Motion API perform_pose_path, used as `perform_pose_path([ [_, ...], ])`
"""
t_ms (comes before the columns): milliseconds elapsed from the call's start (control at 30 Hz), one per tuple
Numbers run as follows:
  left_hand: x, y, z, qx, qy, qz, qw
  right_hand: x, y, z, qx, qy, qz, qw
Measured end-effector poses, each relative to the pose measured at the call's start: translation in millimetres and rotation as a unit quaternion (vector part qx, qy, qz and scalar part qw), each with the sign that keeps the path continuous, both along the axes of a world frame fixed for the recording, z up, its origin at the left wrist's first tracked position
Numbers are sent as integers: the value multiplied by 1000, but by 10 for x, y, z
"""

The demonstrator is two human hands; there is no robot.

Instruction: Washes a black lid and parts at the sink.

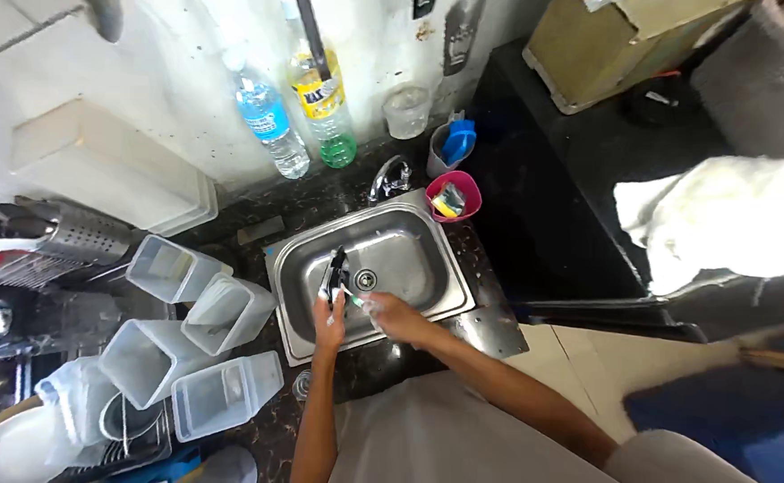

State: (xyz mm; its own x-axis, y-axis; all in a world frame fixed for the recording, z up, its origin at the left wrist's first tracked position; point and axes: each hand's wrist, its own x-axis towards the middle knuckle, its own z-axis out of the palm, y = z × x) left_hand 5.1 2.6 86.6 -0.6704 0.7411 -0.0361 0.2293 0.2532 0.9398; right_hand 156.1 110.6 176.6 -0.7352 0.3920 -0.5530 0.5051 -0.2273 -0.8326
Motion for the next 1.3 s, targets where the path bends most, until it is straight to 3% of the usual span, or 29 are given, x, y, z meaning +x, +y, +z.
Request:
perform_pose_path([
  [100, -55, -130, -18, -19, 110, -59, 992, -37, 330, -68, -177, 20, -78, 981],
  [133, -65, -140, -11, -24, 119, -73, 990, -22, 346, -128, -188, 25, -78, 979],
  [167, -61, -138, -8, -24, 105, -75, 991, 10, 287, -159, -149, 27, -60, 987],
  [233, -28, -90, 30, -3, 15, -22, 1000, 101, 27, -148, 20, 30, 20, 999],
  [333, -74, -37, 152, 52, -101, 54, 992, 193, -278, -341, 277, -28, 139, 950],
  [467, -173, -115, 79, 124, -196, 91, 969, 272, 230, -754, 395, -132, 155, 896],
  [567, -168, -228, 45, 94, -173, 64, 978, 241, 608, -838, 412, -106, 95, 900],
  [667, -66, -229, 121, 43, -128, 21, 991, 147, 496, -730, 385, 63, 104, 915],
  [733, 27, -163, 125, 71, -151, 35, 985, 114, 337, -702, 375, 143, 121, 908],
  [900, 98, -66, 78, 128, -234, 86, 960, 122, 409, -873, 371, 51, 59, 925],
  [1033, 96, -69, 65, 113, -210, 80, 968, 90, 218, -727, 377, 73, 66, 921],
  [1133, 115, -84, 72, 122, -208, 74, 968, 111, 334, -858, 329, 53, 19, 943],
  [1233, 113, -69, 72, 139, -209, 87, 964, 90, 94, -760, 353, 122, 25, 927],
  [1300, 122, -82, 90, 143, -207, 90, 964, 87, 178, -932, 330, 91, -12, 940],
])
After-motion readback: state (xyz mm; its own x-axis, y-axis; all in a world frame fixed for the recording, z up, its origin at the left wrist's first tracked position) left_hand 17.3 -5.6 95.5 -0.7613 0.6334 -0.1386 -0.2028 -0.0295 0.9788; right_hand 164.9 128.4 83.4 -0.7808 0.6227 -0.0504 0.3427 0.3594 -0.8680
